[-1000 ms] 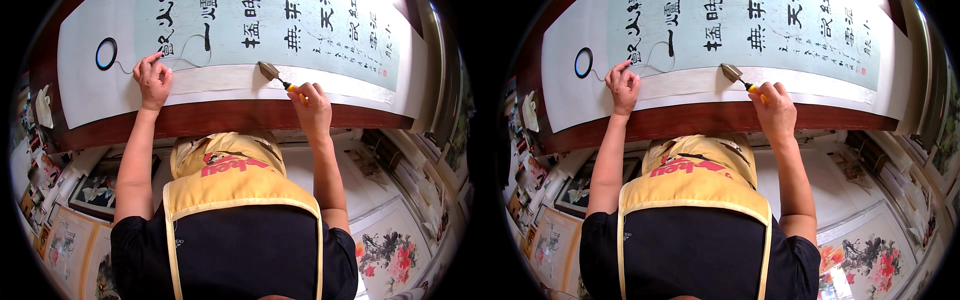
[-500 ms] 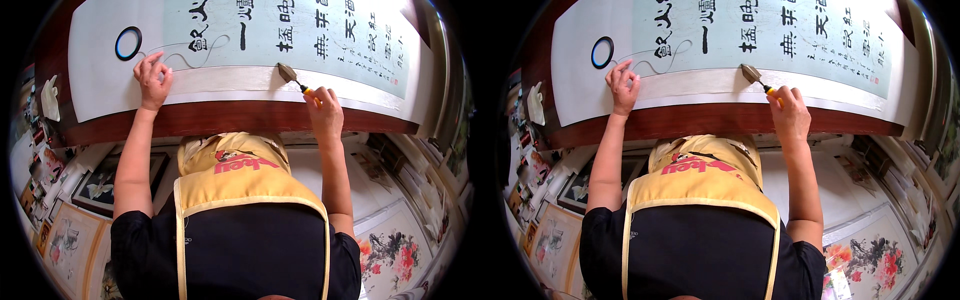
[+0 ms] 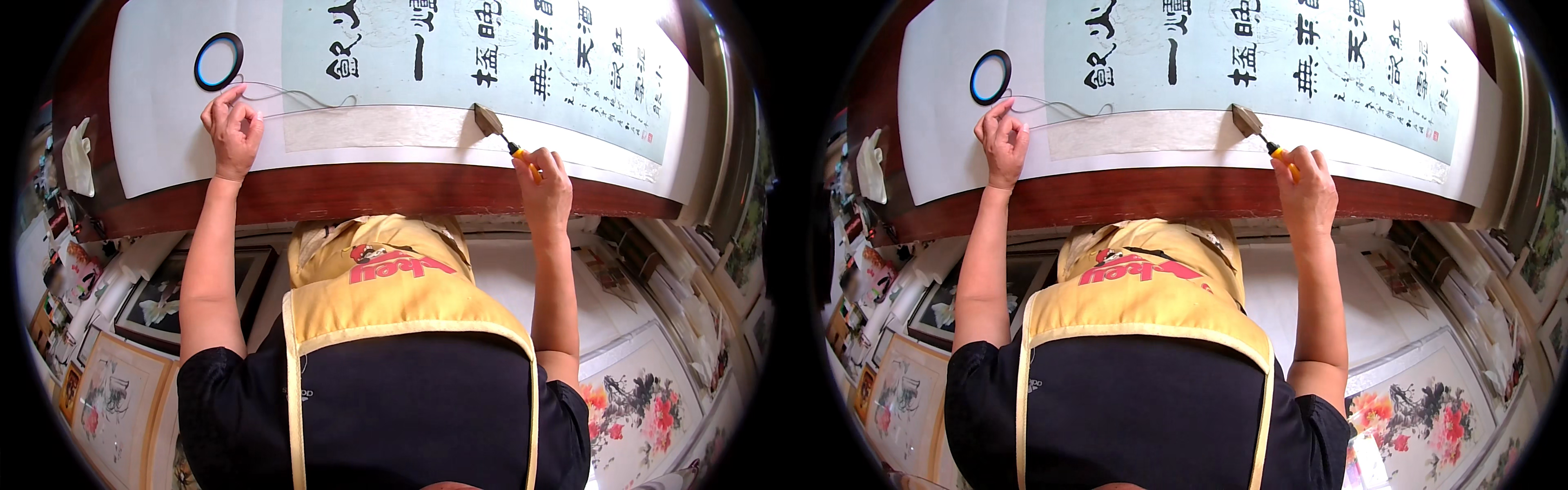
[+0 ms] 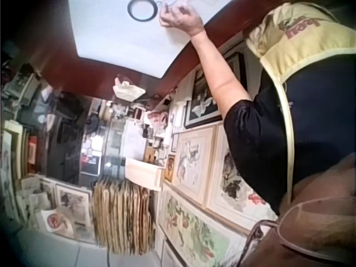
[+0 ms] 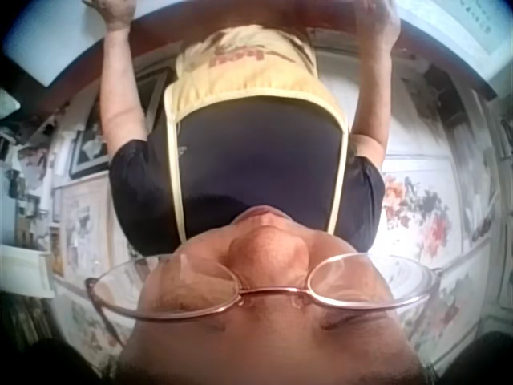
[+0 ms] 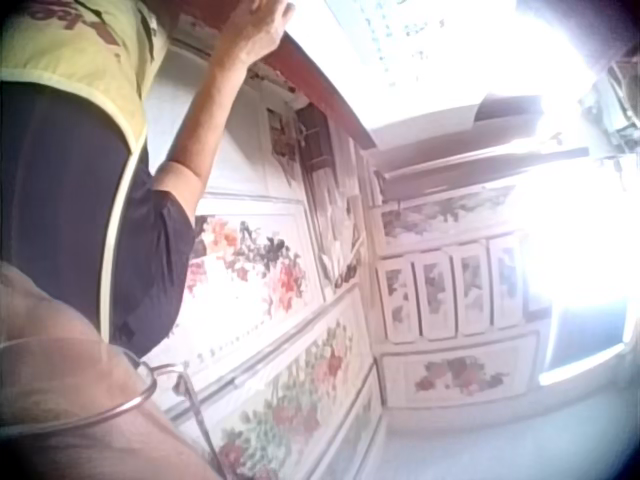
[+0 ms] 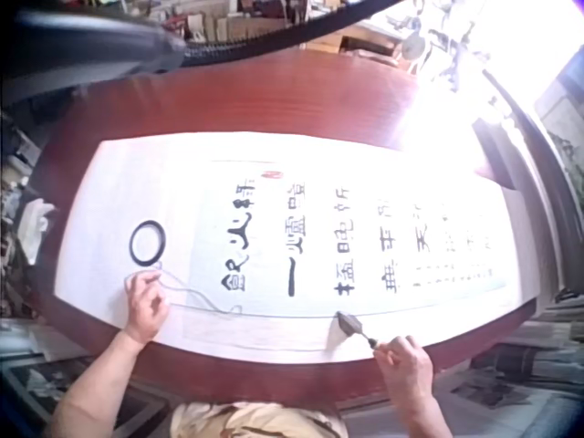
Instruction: The person mounts a calligraphy scroll onto a wooden table using a spatula to smooth a translucent backing sheet. They apply adhesive tape along the edges, trim excess material with scissors, and press the sheet down to secure the artwork. The person then covers the mounted scroll with a protective white sheet and smooths it out.
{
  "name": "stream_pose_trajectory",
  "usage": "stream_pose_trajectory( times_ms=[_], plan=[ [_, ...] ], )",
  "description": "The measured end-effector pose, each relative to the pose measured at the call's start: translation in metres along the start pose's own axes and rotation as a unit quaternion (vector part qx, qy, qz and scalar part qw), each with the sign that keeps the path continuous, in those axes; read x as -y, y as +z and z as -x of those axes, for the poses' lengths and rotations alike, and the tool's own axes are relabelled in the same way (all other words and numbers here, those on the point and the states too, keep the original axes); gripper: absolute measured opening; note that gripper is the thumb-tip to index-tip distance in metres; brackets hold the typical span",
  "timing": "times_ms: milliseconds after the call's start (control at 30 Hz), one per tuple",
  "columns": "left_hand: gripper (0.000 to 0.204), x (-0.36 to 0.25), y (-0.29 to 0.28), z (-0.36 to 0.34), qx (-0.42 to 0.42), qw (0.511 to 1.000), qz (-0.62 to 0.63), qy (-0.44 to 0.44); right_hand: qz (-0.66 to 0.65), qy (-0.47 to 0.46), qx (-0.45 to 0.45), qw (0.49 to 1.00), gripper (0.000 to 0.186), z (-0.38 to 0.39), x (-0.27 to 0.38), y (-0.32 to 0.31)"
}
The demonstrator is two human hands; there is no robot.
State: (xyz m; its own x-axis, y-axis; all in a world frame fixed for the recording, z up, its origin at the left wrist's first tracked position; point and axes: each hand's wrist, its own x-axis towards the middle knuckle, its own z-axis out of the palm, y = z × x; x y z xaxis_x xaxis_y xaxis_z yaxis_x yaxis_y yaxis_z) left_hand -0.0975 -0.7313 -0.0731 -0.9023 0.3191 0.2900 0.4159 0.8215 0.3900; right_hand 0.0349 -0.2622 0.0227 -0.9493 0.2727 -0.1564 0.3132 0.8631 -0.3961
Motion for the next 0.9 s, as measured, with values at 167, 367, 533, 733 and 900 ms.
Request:
stream_pose_trajectory(
  times_ms=[167, 367, 533, 733, 900],
  plan=[
    [0.011, -0.002, 0.000, -0.001, -0.002, 1.000, 0.004, 0.001, -0.029, 0.012, -0.002, 1.000, 0.017, 0.001, 0.003, 0.001],
    [0.010, -0.001, 0.002, 0.001, -0.010, 1.000, 0.003, -0.006, -0.051, -0.018, 0.032, 0.998, 0.015, 0.003, 0.053, 0.020],
    [0.010, -0.001, 0.003, 0.000, -0.007, 1.000, 0.010, -0.011, 0.026, -0.062, 0.042, 0.997, 0.018, 0.004, 0.093, 0.038],
    [0.011, 0.027, -0.017, 0.004, -0.011, 1.000, 0.000, 0.004, 0.051, -0.052, 0.030, 0.997, 0.018, 0.005, 0.098, 0.040],
    [0.011, 0.072, -0.040, 0.017, -0.013, 1.000, -0.020, -0.004, 0.033, -0.023, 0.028, 0.999, 0.017, 0.010, 0.102, 0.041]
  ],
)
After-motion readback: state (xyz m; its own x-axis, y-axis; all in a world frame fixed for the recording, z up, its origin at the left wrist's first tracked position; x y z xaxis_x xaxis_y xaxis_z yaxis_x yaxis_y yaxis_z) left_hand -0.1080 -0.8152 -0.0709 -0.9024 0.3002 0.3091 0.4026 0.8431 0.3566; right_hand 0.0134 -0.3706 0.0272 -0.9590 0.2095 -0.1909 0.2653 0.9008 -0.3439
